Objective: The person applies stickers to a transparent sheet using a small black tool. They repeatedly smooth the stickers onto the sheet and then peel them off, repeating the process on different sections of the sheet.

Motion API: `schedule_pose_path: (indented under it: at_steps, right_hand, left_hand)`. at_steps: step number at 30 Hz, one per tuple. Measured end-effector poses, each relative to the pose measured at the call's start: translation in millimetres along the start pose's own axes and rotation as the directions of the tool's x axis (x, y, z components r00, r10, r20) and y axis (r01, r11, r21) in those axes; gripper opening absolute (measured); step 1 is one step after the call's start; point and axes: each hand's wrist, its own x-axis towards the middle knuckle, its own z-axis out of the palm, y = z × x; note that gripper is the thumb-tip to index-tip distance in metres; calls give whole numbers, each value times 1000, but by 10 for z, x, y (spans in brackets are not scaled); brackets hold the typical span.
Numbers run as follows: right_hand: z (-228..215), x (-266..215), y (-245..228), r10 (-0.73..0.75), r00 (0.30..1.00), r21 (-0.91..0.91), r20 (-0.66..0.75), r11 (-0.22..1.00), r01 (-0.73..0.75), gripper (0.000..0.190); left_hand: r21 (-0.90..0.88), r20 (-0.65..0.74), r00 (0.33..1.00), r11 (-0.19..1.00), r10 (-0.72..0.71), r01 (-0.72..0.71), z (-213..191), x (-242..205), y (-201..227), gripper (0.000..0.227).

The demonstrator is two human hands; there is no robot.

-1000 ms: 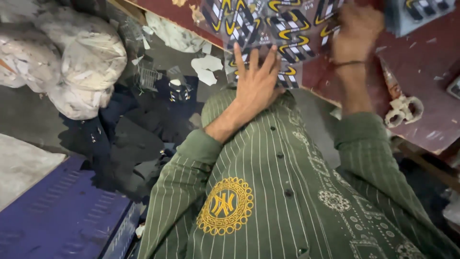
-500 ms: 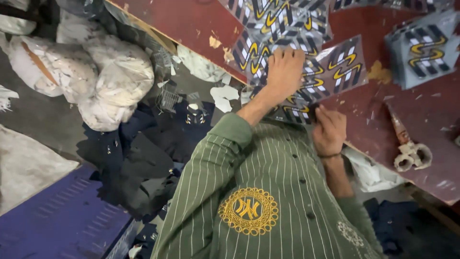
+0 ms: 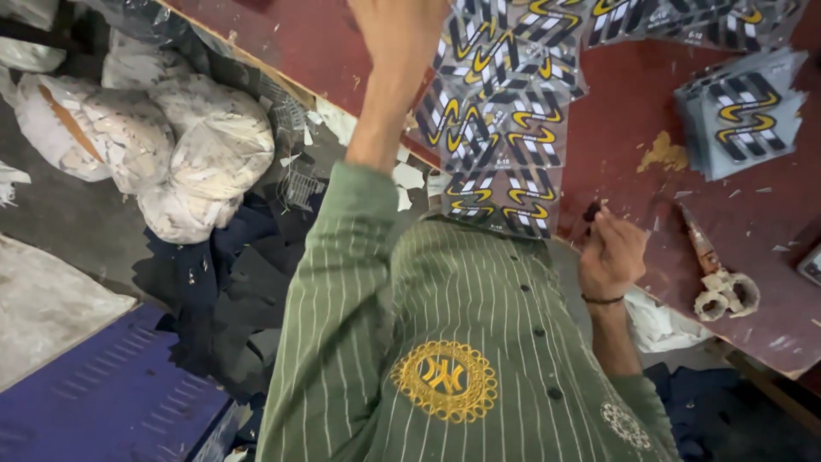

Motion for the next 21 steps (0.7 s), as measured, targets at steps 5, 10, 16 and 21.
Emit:
schedule_pose_path:
  at_steps: [5, 10, 16, 21]
  right_hand:
    - [111, 30, 41, -11, 1000, 30, 0, 999, 11, 24]
    - [88, 109, -87, -41, 999, 112, 9, 993, 39, 29]
    - [-4, 34, -74, 40, 998, 90, -55, 995, -35, 29]
    - [-40, -102, -5, 70, 996, 21, -50, 997, -69, 26]
  left_hand:
    - [86, -27, 920, 918, 392, -388, 316, -504, -189, 66]
    - [172, 53, 927, 911, 371, -374, 599, -455, -112, 64]
    - [190, 214, 885, 871, 414, -453, 697, -1086, 290, 53]
    - [119, 303, 831, 847, 466, -518, 666, -1923, 655, 53]
